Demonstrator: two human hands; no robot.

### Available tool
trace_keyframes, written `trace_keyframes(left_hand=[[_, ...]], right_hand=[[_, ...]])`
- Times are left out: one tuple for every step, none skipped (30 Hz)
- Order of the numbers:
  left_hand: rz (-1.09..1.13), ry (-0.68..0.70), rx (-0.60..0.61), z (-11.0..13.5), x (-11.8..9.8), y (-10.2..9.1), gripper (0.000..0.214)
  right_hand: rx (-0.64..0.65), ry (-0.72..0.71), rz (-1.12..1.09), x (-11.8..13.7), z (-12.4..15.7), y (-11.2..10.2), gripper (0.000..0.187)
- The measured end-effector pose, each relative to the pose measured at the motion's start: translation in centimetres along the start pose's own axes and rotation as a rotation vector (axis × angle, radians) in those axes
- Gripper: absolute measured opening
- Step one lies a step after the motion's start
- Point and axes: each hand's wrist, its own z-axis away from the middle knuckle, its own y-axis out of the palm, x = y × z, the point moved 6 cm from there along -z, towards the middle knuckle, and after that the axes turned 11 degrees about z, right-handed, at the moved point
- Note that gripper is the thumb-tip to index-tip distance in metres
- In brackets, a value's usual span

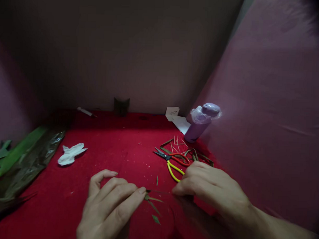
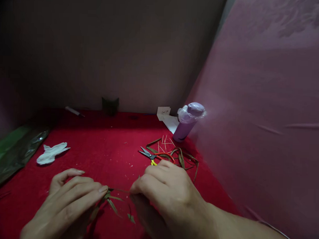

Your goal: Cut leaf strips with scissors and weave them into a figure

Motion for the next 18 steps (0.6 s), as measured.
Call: trace_keyframes(left_hand=[[-0.006,0.0,0.02,0.1,0.2,0.0,0.033],[-0.011,0.01,0.048,0.2,0.3,0.1,0.035],[-0.014,0.018,0.081,0.3,0.4,0.1,0.038],[-0.019,0.023,0.099,0.4,0.5,0.1,0.041],[-0.025,0.026,0.111,0.5,0.6,0.1,0.043],[-0.032,0.027,0.107,0.6,0.7,0.1,0.044],[-0.036,0.026,0.093,0.7,0.8,0.1,0.045],[-0.035,0.024,0.076,0.8,0.9,0.1,0.045],[-0.026,0.014,0.047,0.9,0.9,0.1,0.045],[-0.01,-0.001,0.032,0.9,1.1,0.2,0.045],[0.008,-0.014,0.01,0.8,1.1,0.1,0.045],[0.024,-0.027,-0.013,0.7,1.1,0.1,0.045],[0.037,-0.029,-0.023,0.5,1.1,0.0,0.046],[0.048,-0.019,-0.019,0.3,0.9,-0.1,0.045],[0.056,-0.012,-0.017,0.1,0.7,-0.3,0.044],[0.065,-0.004,-0.012,-0.2,0.4,-0.4,0.042],[0.08,-0.003,-0.002,-0.4,0.1,-0.5,0.04],[0.093,-0.031,-0.013,-0.5,0.1,-0.7,0.039]], right_hand=[[-0.024,-0.007,-0.004,-0.1,0.2,-0.4,0.014],[-0.042,-0.006,-0.006,-0.3,0.5,-0.7,0.014],[-0.058,0.0,-0.005,-0.5,0.7,-1.0,0.014],[-0.066,0.005,0.001,-0.6,1.0,-1.2,0.014],[-0.068,0.01,0.016,-0.7,1.3,-1.4,0.014],[-0.068,0.01,0.034,-0.8,1.5,-1.6,0.015],[-0.068,-0.002,0.05,-0.7,1.7,-1.6,0.015],[-0.071,-0.027,0.059,-0.5,1.8,-1.7,0.015],[-0.081,-0.063,0.06,-0.2,1.8,-1.7,0.014],[-0.093,-0.107,0.055,0.3,1.7,-1.7,0.013],[-0.097,-0.135,0.055,0.7,1.6,-1.7,0.014],[-0.097,-0.152,0.058,1.0,1.3,-1.6,0.017],[-0.077,-0.147,0.07,1.3,1.1,-1.5,0.02],[-0.037,-0.112,0.096,1.4,0.7,-1.2,0.022],[0.001,-0.107,0.111,1.6,0.5,-1.0,0.023],[0.013,-0.111,0.124,1.8,0.3,-1.0,0.025],[0.021,-0.126,0.143,2.1,0.1,-0.9,0.028],[0.024,-0.152,0.161,2.3,0.1,-0.8,0.029]])
